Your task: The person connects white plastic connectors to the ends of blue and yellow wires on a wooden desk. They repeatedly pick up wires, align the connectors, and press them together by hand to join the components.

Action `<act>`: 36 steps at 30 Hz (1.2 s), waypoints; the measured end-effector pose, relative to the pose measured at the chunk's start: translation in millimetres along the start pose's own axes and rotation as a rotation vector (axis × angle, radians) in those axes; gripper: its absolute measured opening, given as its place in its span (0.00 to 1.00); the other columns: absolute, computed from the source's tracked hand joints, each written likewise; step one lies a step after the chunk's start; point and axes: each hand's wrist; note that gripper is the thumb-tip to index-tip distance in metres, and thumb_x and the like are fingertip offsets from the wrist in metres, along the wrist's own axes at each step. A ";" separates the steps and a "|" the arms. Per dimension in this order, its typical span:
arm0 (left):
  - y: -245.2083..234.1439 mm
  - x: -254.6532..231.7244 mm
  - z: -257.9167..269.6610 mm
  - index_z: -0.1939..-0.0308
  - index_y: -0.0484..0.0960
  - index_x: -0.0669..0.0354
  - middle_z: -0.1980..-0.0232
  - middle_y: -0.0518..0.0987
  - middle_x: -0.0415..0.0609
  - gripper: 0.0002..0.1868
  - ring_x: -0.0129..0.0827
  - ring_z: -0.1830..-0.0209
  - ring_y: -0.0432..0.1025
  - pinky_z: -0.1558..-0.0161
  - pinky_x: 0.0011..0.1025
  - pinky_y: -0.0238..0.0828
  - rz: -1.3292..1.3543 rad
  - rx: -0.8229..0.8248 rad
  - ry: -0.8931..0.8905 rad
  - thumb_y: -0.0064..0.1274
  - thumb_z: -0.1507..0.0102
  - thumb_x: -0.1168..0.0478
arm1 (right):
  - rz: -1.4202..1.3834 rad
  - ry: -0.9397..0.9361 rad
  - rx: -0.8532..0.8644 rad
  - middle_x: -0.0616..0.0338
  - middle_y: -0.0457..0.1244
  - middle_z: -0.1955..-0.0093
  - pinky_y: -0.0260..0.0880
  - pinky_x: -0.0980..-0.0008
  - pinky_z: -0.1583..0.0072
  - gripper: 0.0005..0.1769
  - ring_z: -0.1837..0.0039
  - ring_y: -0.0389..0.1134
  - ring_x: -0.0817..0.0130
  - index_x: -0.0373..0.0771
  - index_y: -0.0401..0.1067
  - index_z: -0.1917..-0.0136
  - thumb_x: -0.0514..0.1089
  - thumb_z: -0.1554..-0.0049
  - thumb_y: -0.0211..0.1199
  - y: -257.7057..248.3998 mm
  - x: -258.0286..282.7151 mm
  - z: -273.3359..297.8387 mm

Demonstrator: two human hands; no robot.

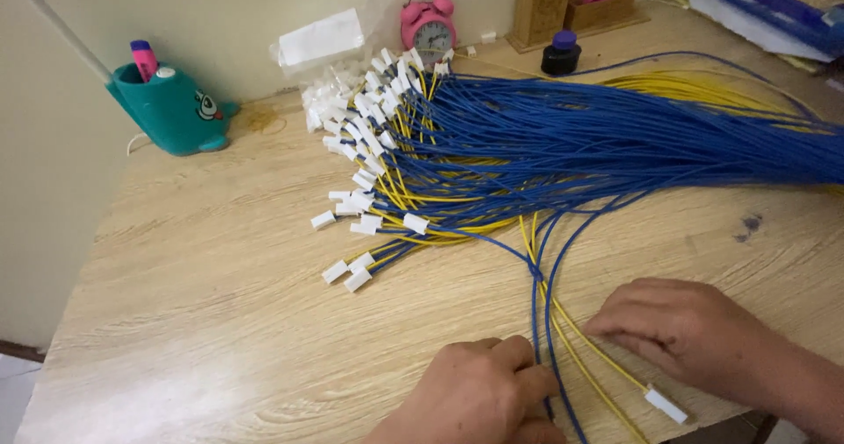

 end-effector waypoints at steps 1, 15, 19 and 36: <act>-1.5 1.6 0.9 0.66 0.74 0.57 0.67 0.71 0.53 0.15 0.52 0.69 0.71 0.70 0.48 0.65 -0.004 -0.002 0.004 0.53 0.39 0.49 | 0.005 -0.001 -0.003 0.72 0.71 0.60 0.69 0.74 0.57 0.10 0.59 0.72 0.73 0.54 0.77 0.55 0.51 0.44 0.56 -2.2 4.1 -2.2; -18.0 37.8 -21.6 0.65 0.78 0.50 0.66 0.72 0.47 0.04 0.47 0.68 0.71 0.71 0.45 0.67 -0.108 -0.233 -0.200 0.50 0.40 0.57 | 0.220 0.681 0.276 0.90 0.67 0.66 0.70 0.78 0.56 0.07 0.61 0.70 0.87 0.69 0.71 0.66 0.65 0.52 0.62 26.7 1.7 48.1; -20.0 46.0 -40.7 0.52 0.75 0.51 0.59 0.75 0.50 0.17 0.49 0.62 0.72 0.67 0.46 0.68 -0.111 -0.234 -0.209 0.53 0.43 0.54 | 0.056 0.841 0.214 0.89 0.71 0.72 0.69 0.84 0.59 0.07 0.69 0.69 0.88 0.68 0.75 0.68 0.64 0.53 0.64 20.5 7.2 44.1; -23.9 33.5 -44.2 0.50 0.73 0.53 0.73 0.75 0.44 0.10 0.25 0.77 0.66 0.73 0.25 0.65 1.139 -0.098 -0.928 0.40 0.33 0.60 | -2.134 0.815 -0.157 0.53 0.65 0.31 0.74 0.42 0.46 0.12 0.35 0.65 0.44 0.48 0.75 0.52 0.46 0.46 0.53 31.0 52.6 -12.0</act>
Point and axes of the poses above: each hand's wrist, its own z-axis away from the middle knuckle, its own y-axis out of the palm, x = y × z
